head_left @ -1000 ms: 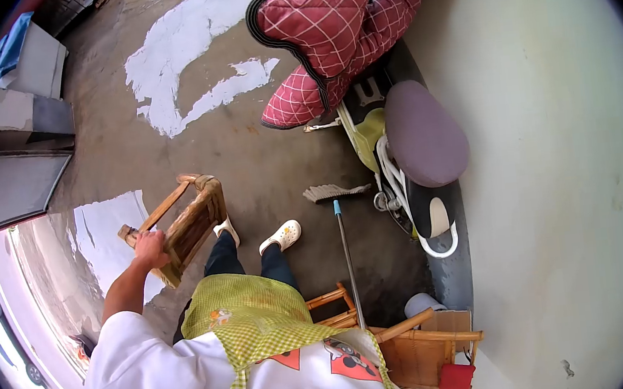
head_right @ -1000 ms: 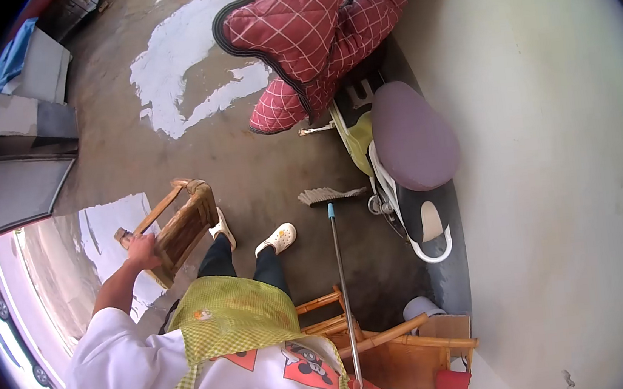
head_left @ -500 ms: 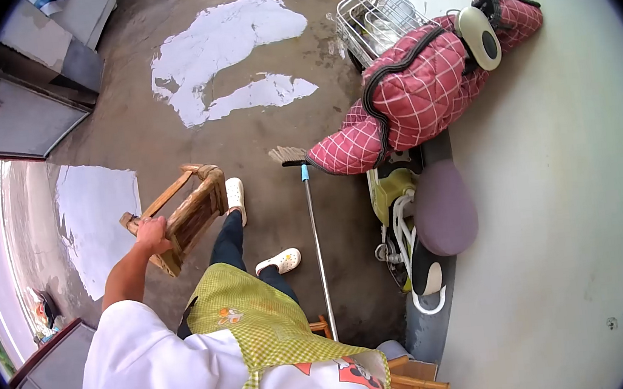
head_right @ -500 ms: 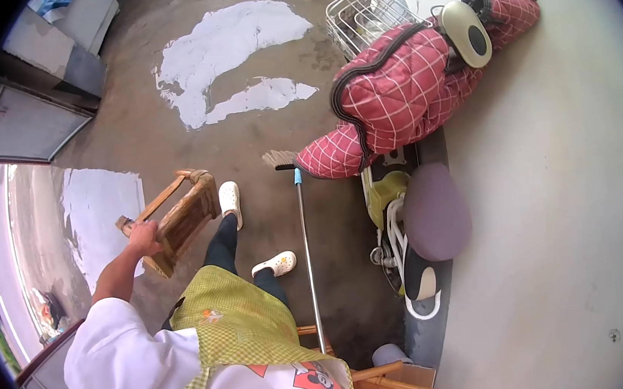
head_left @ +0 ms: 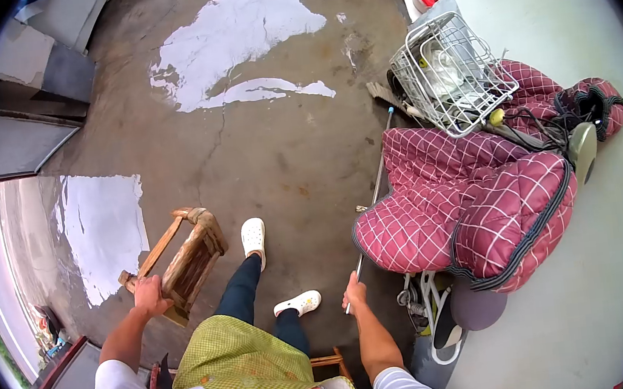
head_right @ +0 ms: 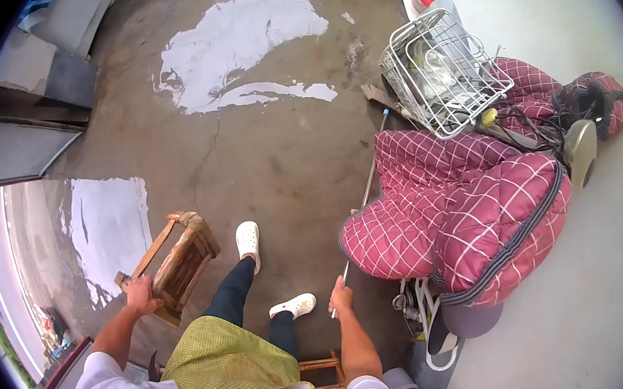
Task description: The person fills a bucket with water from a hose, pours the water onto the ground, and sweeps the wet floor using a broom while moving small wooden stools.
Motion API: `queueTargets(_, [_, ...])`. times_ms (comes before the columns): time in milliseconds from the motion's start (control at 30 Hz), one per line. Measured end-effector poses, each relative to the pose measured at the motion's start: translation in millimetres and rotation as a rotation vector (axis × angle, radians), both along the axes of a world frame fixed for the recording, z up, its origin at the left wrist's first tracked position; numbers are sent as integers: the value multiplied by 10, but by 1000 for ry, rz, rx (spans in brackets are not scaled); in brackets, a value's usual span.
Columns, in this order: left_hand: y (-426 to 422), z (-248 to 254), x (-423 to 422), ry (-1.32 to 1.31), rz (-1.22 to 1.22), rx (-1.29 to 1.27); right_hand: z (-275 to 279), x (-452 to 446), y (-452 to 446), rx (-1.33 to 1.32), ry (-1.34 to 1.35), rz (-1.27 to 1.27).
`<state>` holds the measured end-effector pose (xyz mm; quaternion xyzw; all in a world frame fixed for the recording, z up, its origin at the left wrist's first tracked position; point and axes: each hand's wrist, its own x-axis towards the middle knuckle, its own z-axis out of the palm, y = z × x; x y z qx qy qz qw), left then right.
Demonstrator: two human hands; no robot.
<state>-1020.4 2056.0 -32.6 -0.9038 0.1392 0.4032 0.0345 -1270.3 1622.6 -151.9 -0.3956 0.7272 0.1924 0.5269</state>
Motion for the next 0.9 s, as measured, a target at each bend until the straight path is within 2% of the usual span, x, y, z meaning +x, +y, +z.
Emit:
queueTargets(100, [30,-87,179,21,39,58,46,-270,257,-29,-16,-67])
queueTargets(167, [64,-78,251,71,75,105,471,-929,561,-27,-101,-80])
queueTargets(200, [108,-139,298,54,94,118,802,-1168,731,14,-6,-136])
queueTargets(233, [109,-181,343,33,117,130,1166,-1360,887,31,42,-5])
queueTargets(267, [80,-156,381,18,136,130,1092,-1952,1145,-235,28,281])
queueTargets(300, [81,-143,403,19,137,122,1352,-2061,1270,-237,132,448])
queueTargets(367, [43,-193,483,12,179,125,1469,-1943,1149,-86,214,481])
queueTargets(433, [-13,-188,528,37,231,134,1202,-1423,797,20,187,375])
queueTargets(467, [5,-261,519,26,240,100,826,-1184,560,51,134,259])
queueTargets(567, [-115,-319,612,53,273,73,313,283,-260,60,-21,81])
queueTargets(600, [-155,-268,663,87,309,77,257,295,-162,73,-26,76])
queueTargets(667, [-151,-260,695,70,254,70,254,240,8,229,-146,-133])
queueTargets(700, [-156,-270,681,60,236,36,357,-46,281,140,-124,-119])
queueTargets(733, [-143,-243,664,64,244,31,529,-355,518,67,7,10])
queueTargets(767, [-124,-213,673,73,233,9,687,-742,726,3,228,316])
queueTargets(800, [-123,-202,712,79,217,-18,973,-959,921,-73,310,525])
queueTargets(833, [-134,-193,747,74,216,-35,1441,-791,1043,-128,319,564])
queueTargets(900, [-150,-155,727,42,174,-50,1481,-953,997,-103,352,587])
